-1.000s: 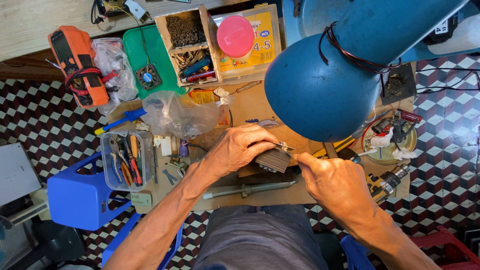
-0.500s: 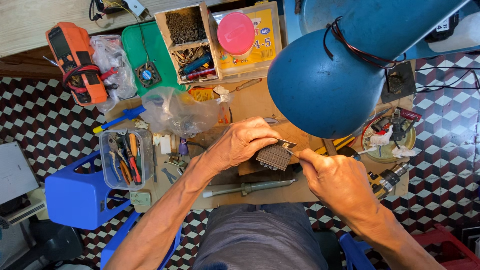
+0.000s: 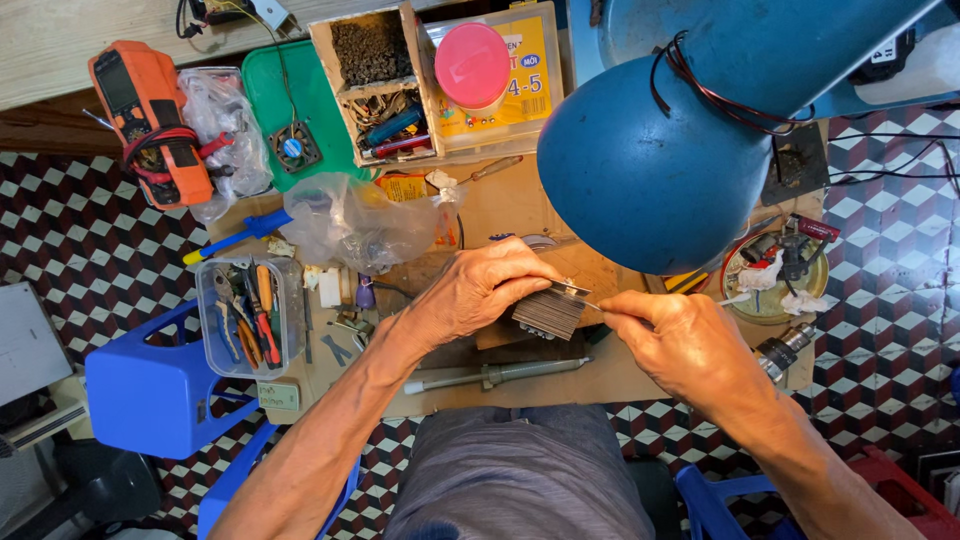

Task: The person uses a small screwdriver to adjust components on a metal heatsink, then uses a hammer to tap the same component repeatedly. The person rotates the object to access different sides while working at a cluttered workbench.

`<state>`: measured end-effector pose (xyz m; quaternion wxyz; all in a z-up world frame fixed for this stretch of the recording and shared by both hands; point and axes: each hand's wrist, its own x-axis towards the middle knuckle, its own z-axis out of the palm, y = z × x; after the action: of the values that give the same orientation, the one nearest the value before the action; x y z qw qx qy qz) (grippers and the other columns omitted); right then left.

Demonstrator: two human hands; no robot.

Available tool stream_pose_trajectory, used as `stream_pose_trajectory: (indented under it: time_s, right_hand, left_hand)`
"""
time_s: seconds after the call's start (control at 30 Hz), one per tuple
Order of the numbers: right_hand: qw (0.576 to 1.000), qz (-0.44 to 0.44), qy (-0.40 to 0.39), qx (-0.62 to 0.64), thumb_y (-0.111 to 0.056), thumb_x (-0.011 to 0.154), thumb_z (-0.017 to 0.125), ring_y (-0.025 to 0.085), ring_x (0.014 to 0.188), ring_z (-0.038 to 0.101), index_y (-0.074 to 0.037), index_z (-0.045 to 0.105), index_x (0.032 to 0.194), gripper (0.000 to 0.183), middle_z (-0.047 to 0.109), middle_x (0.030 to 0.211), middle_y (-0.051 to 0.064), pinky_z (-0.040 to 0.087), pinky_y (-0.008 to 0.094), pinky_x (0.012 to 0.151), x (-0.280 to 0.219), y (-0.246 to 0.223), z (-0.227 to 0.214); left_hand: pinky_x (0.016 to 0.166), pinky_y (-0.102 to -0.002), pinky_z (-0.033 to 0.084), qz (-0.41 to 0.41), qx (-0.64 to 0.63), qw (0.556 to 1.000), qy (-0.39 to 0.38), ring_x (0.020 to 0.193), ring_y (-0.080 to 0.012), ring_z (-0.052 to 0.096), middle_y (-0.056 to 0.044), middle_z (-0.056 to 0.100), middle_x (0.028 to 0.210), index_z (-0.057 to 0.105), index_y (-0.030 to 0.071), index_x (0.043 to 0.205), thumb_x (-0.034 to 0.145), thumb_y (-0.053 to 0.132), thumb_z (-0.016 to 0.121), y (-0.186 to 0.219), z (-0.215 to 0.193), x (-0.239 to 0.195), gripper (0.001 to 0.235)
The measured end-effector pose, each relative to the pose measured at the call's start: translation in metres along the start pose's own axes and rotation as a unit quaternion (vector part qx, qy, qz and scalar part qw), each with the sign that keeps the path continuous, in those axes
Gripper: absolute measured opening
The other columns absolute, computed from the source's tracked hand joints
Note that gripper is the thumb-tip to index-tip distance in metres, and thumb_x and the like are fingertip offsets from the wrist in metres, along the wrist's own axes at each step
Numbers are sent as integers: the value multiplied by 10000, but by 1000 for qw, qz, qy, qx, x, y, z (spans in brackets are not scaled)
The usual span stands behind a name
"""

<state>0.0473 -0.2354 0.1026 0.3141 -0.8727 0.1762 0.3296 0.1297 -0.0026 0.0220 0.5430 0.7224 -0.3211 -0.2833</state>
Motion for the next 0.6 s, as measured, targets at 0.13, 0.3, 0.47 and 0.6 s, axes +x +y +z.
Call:
stream_pose_trajectory:
  time_s: [0.13, 0.3, 0.47, 0.6]
  right_hand:
    - [999, 30, -27, 28, -330, 906, 704, 214, 557, 732, -141, 779, 1125, 298, 767, 691, 120, 560, 377, 578, 2, 2, -1]
    - [996, 54, -52, 43, -312, 921, 696, 197, 562, 700, -133, 781, 1134, 290, 764, 673, 140, 536, 363, 585, 7, 7, -4]
    - [996, 47, -55, 58, -316, 911, 714, 185, 528, 650, -120, 792, 1113, 292, 726, 621, 129, 517, 357, 552, 11, 14, -3]
    - [993, 61, -62, 78, -314, 908, 722, 170, 499, 595, -112, 801, 1098, 288, 684, 578, 123, 490, 358, 516, 14, 20, 0]
  left_hand:
    - [829, -312, 579, 12, -15, 1000, 3, 935, -178, 705, -46, 720, 1001, 749, 94, 1124, 973, 132, 704, -3, 0, -1, 162]
    - [836, -303, 577, 12, -23, 1000, 0, 944, -169, 708, -48, 726, 1012, 753, 91, 1132, 973, 138, 706, -6, 0, -1, 172]
    - [835, -301, 572, -16, -38, 999, -9, 937, -172, 707, -56, 723, 1009, 752, 82, 1122, 977, 137, 700, -8, -2, -2, 164]
    - [843, -303, 573, -6, -37, 999, -10, 941, -172, 707, -54, 726, 1012, 757, 85, 1116, 975, 138, 701, -10, -1, -2, 161]
